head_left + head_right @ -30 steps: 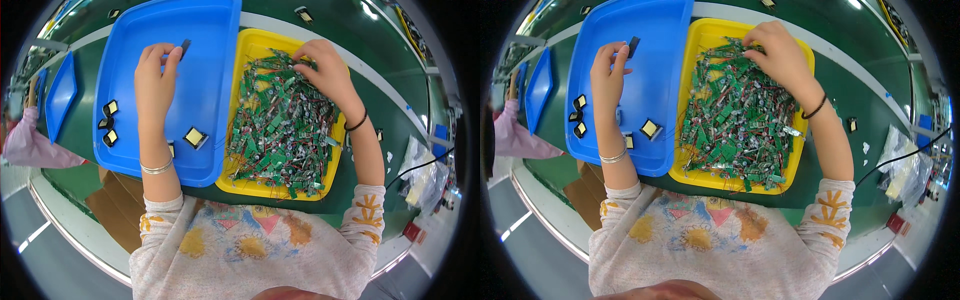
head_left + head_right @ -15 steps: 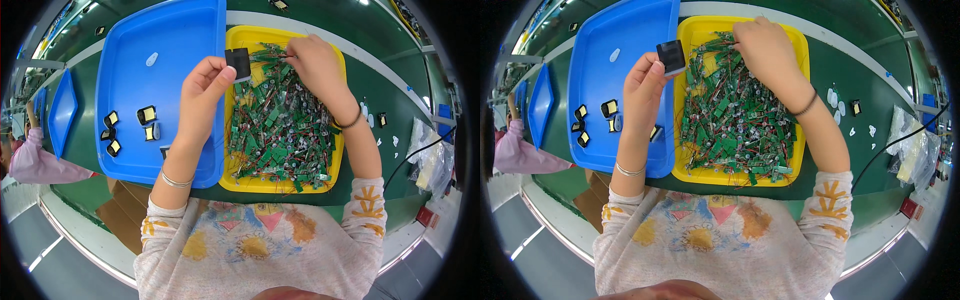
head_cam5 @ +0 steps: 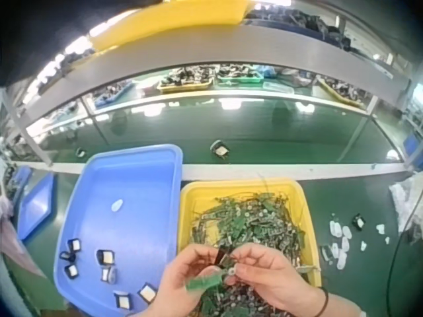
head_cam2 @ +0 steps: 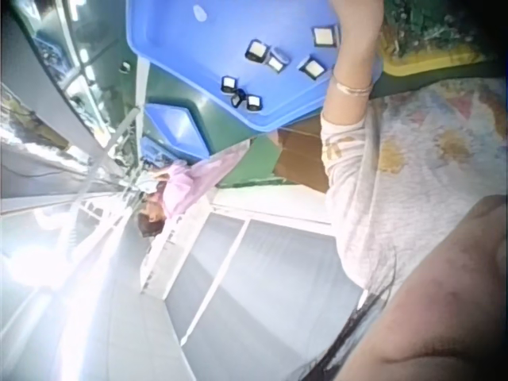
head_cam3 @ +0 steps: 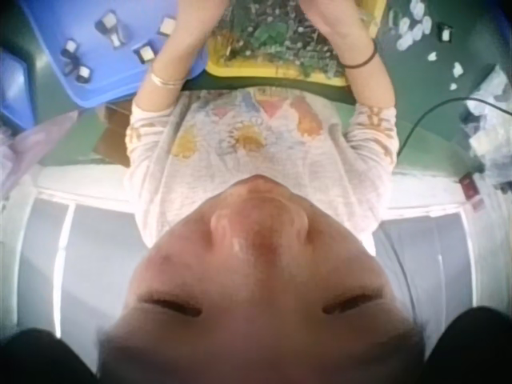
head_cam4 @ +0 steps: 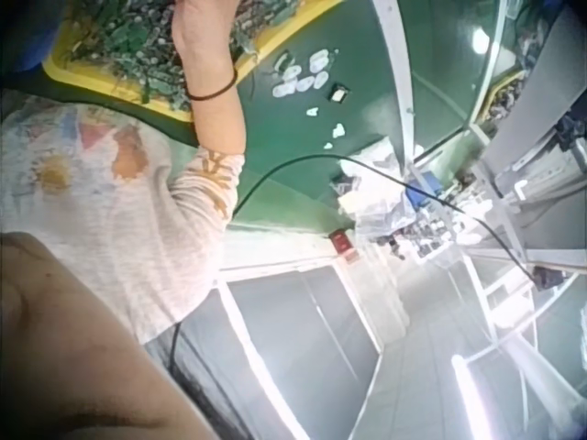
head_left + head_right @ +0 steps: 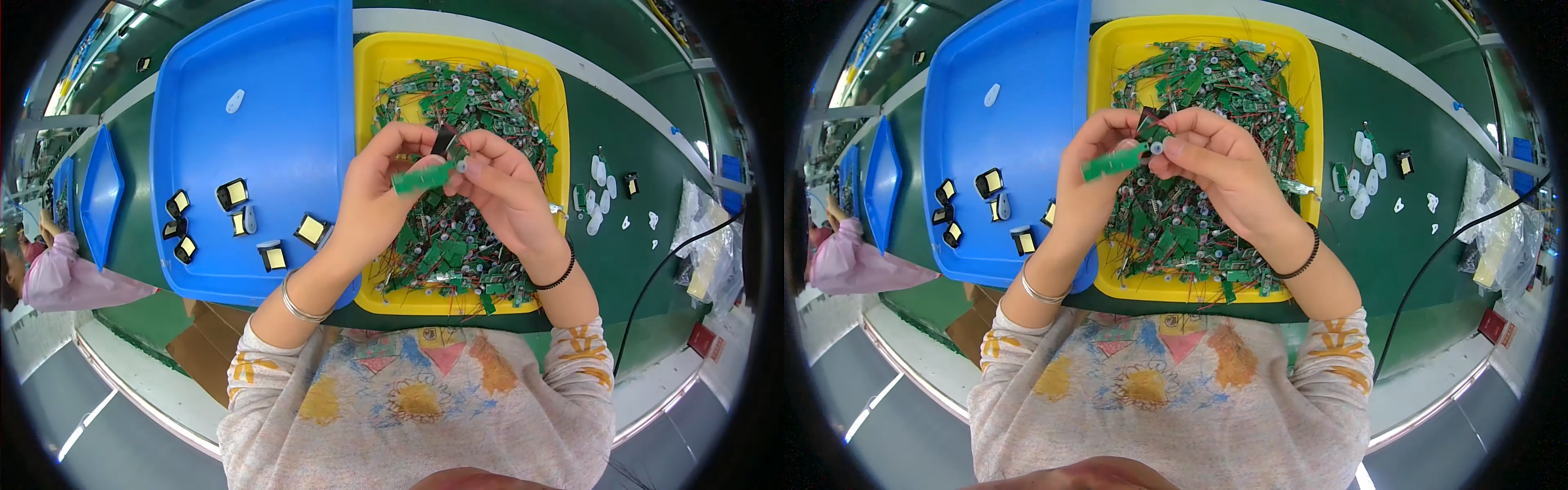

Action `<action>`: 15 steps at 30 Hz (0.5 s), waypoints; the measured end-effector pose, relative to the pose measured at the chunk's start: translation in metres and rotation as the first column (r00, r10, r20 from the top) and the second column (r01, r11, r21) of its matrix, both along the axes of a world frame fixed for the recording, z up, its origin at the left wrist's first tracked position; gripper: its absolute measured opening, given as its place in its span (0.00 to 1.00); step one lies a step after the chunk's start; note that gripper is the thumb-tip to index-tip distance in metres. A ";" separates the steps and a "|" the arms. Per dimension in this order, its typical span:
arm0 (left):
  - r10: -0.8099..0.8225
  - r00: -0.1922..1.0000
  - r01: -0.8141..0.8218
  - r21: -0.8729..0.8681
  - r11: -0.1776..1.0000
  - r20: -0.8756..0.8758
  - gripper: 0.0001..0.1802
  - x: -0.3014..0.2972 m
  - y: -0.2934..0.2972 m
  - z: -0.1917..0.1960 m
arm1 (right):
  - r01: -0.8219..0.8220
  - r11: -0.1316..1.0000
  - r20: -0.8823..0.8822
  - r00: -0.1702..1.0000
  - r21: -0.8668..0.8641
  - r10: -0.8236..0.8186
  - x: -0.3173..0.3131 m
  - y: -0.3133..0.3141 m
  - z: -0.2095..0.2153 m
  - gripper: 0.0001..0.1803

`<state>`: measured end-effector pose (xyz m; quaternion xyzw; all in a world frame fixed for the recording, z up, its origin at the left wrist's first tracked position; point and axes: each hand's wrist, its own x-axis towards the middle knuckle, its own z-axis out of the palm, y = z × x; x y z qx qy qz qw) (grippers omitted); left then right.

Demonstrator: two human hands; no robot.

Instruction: The person assembles small electronic components by hand. They pick up black plastic housings and green circuit boards from a yellow tray, insert the boards into the housings, and place the finished units into a blue tray. The process is repeated continuously throughout the clip.

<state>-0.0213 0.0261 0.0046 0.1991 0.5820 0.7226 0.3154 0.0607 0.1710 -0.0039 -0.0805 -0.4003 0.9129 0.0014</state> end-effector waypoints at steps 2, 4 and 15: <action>0.001 1.000 -0.001 -0.010 1.000 -0.018 0.11 0.002 0.000 0.000 | 0.003 1.000 0.000 1.000 -0.022 -0.003 0.000 0.002 -0.003 0.12; -0.013 0.999 0.012 -0.024 1.000 -0.036 0.11 0.001 -0.001 0.001 | 0.045 0.999 0.033 0.998 -0.002 -0.045 0.000 0.001 0.000 0.13; 0.028 0.999 -0.028 -0.028 0.999 0.021 0.12 -0.003 -0.002 0.002 | 0.163 0.967 0.098 0.984 -0.197 -0.146 -0.005 0.019 -0.014 0.08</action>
